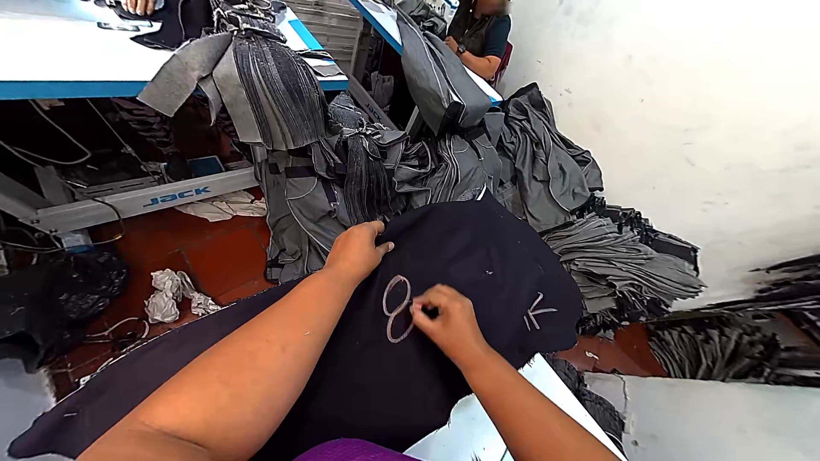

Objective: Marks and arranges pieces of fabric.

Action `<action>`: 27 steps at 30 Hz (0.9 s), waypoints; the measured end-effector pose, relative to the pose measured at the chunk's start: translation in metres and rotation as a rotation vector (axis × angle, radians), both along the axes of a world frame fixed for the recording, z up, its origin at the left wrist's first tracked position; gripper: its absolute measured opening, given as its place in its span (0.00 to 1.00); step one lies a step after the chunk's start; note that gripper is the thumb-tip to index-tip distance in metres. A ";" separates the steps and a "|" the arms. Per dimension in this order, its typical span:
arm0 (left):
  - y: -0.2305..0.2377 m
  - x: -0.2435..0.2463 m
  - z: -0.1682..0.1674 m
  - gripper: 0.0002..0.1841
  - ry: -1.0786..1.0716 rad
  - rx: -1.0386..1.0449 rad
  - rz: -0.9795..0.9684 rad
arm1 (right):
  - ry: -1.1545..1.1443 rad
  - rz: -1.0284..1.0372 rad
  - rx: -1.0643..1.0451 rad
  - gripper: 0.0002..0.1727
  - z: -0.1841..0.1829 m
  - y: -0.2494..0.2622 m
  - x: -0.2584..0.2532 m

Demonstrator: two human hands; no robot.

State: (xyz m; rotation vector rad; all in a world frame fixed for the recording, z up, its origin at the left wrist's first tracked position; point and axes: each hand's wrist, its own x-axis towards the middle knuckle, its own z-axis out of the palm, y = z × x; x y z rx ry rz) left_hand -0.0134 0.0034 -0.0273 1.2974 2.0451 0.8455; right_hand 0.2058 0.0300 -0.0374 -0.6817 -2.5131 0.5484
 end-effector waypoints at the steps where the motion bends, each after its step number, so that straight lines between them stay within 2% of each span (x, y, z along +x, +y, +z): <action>1: -0.001 0.001 0.000 0.14 0.006 -0.001 -0.004 | 0.002 -0.014 -0.018 0.04 0.000 0.000 -0.007; 3: 0.000 0.002 0.001 0.14 0.020 0.001 -0.003 | -0.007 0.072 -0.127 0.05 0.002 -0.007 -0.013; 6: 0.000 0.001 0.001 0.14 0.017 0.000 -0.004 | 0.036 0.151 -0.310 0.07 0.007 -0.020 0.005; 10: 0.000 0.000 0.000 0.14 0.003 -0.005 -0.009 | 0.047 0.356 -0.153 0.04 0.001 -0.050 0.021; 11: 0.000 0.000 0.000 0.14 0.007 -0.005 -0.006 | 0.039 0.343 -0.070 0.04 -0.004 -0.048 0.024; 13: 0.001 -0.001 0.000 0.14 0.010 0.000 0.002 | 0.037 0.185 0.018 0.05 -0.008 -0.028 0.031; 15: 0.000 -0.001 -0.001 0.14 0.005 0.007 0.010 | 0.049 0.090 -0.064 0.06 -0.002 -0.016 0.038; 17: 0.000 0.000 -0.002 0.14 0.011 0.017 0.012 | 0.076 0.115 -0.152 0.06 0.004 -0.024 0.042; 21: 0.001 0.000 -0.003 0.14 0.027 0.019 0.012 | 0.011 0.214 -0.026 0.04 -0.004 -0.038 0.066; 24: 0.002 0.001 -0.002 0.14 0.026 0.006 0.020 | -0.037 0.262 -0.101 0.04 0.005 -0.030 0.081; 27: 0.001 0.001 -0.003 0.14 0.027 0.012 0.023 | -0.018 0.175 -0.147 0.05 0.010 -0.019 0.065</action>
